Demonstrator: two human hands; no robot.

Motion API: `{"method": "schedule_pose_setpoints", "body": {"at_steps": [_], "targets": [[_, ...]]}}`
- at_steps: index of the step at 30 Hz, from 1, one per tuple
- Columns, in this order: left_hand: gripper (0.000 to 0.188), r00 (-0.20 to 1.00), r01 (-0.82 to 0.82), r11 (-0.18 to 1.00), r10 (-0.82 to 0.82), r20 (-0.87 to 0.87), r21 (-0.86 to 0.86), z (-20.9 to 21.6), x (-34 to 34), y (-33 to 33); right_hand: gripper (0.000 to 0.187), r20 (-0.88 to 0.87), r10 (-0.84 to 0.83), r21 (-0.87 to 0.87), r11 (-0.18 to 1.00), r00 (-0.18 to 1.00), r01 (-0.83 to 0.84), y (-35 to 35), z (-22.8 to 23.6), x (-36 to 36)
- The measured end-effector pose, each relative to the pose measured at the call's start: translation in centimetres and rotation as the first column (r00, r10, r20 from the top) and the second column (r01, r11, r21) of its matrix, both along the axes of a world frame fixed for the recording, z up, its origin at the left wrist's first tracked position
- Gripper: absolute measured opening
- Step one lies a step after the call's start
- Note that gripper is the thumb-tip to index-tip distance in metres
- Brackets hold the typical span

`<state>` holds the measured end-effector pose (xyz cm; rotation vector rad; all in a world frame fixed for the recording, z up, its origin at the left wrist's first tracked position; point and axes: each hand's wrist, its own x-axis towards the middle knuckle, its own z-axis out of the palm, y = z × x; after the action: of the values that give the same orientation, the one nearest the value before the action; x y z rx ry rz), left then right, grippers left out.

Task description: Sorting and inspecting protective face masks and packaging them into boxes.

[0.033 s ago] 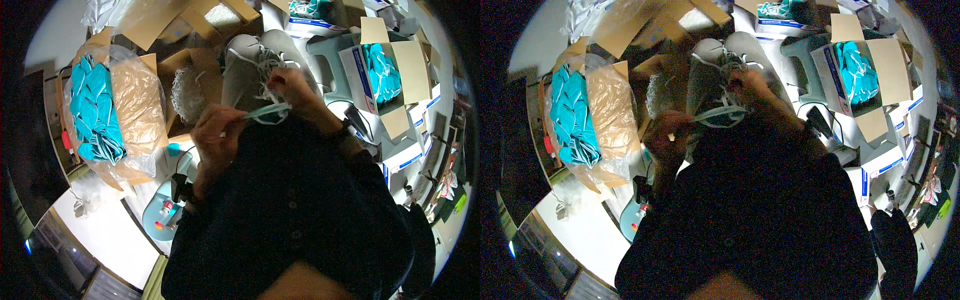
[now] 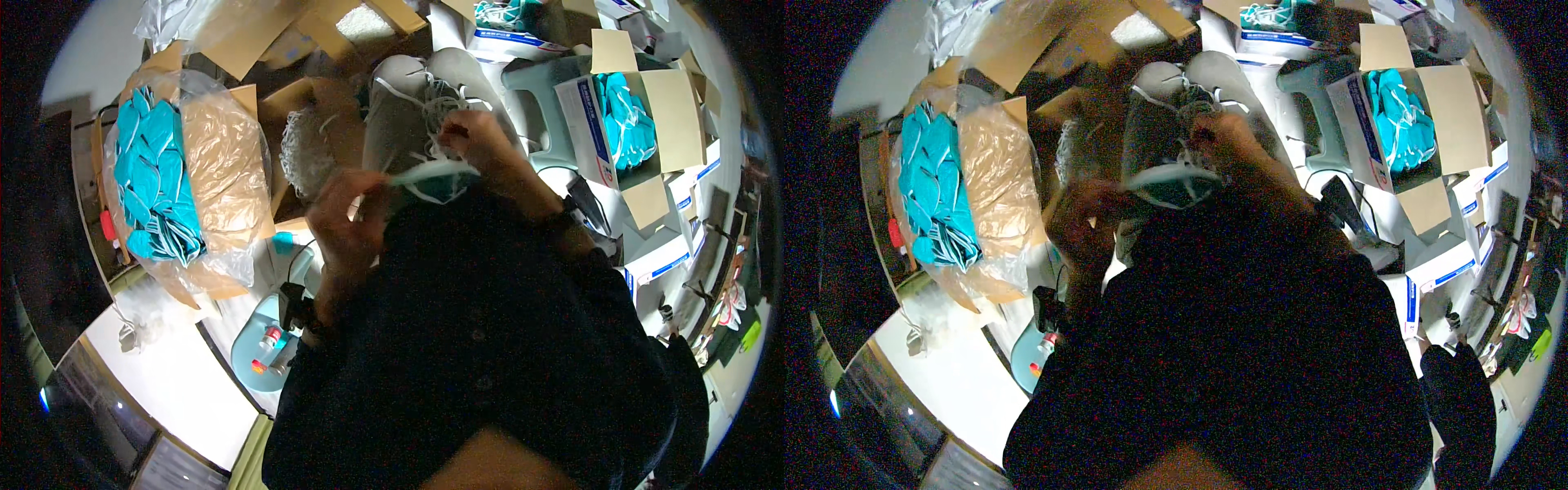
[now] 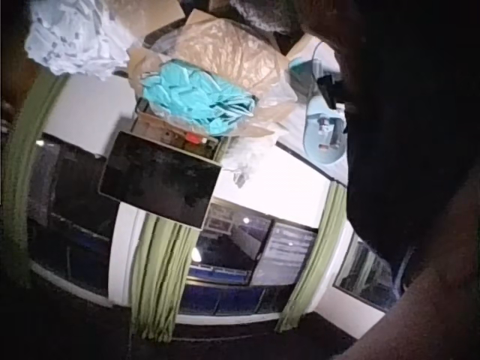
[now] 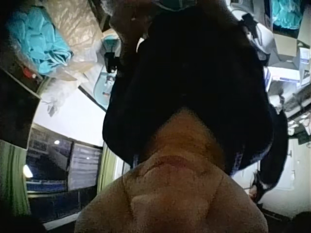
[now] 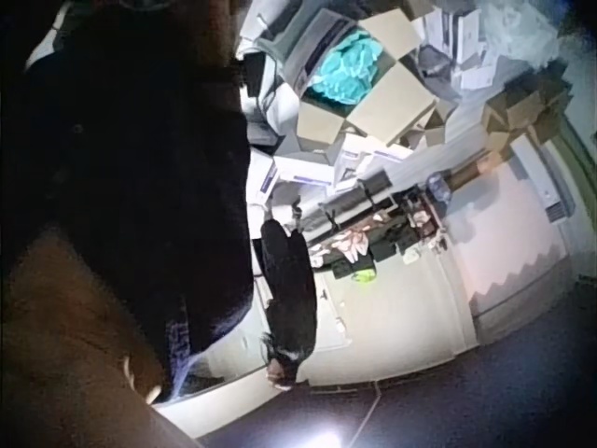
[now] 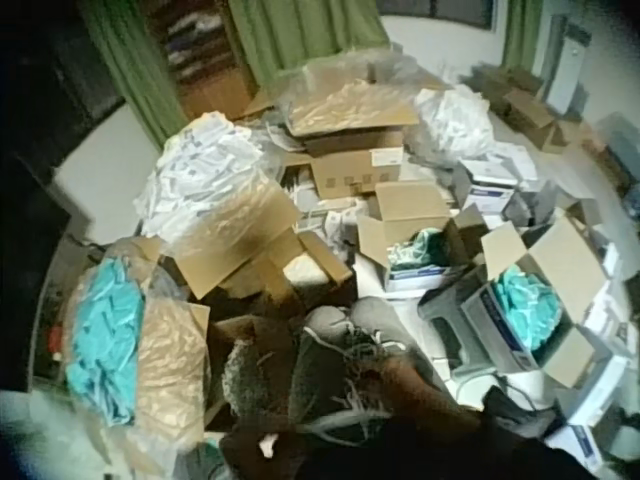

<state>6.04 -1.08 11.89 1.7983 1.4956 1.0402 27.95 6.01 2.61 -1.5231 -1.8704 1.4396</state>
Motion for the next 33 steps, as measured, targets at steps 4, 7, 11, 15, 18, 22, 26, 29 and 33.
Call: {"method": "schedule_pose_setpoints", "body": {"at_steps": [4,7,11,15,18,22,26,29,33], "targets": [[0.013,0.961,-0.217,0.925,0.259,0.100,-0.311,-1.2,-0.1,0.5,0.011,-0.106,-0.069,0.549,0.828,0.992,0.116,0.5,-0.1,-0.1],[0.016,0.943,-0.248,0.902,0.308,0.124,-0.353,-2.0,-0.1,0.5,0.012,-0.313,-0.091,0.563,0.784,0.945,0.262,-0.1,3.4,-1.7],[0.018,0.953,-0.202,0.921,0.264,0.151,-0.333,-2.1,0.4,0.9,0.018,-0.235,-0.008,0.532,0.836,0.972,0.135,-2.4,3.5,-5.2],[0.019,0.885,-0.151,0.851,0.343,0.314,-0.503,-4.7,0.0,0.5,0.025,-0.179,0.100,0.623,0.782,0.979,0.033,-2.5,2.8,-5.4],[0.017,0.825,-0.090,0.779,0.407,0.391,-0.620,-5.6,0.2,0.4,0.023,-0.099,0.147,0.573,0.817,0.984,-0.064,-3.1,2.4,-5.5],[0.015,0.801,-0.112,0.767,0.446,0.400,-0.632,-5.1,0.5,0.9,0.017,-0.198,0.115,0.434,0.901,0.973,-0.018,-3.7,2.6,-5.7],[0.013,0.851,-0.228,0.836,0.420,0.315,-0.499,-4.3,1.0,1.2,0.009,-0.329,0.053,0.296,0.954,0.943,0.050,-3.4,5.0,-5.7],[0.012,0.883,-0.297,0.864,0.411,0.227,-0.407,-3.9,1.4,1.2,0.006,-0.357,0.044,0.272,0.960,0.933,0.058,-3.5,4.5,-5.7],[0.013,0.881,-0.425,0.858,0.465,0.085,-0.287,-5.6,-0.6,2.2,0.004,-0.199,0.141,0.349,0.935,0.970,-0.064,-3.7,5.1,-4.3]]}}
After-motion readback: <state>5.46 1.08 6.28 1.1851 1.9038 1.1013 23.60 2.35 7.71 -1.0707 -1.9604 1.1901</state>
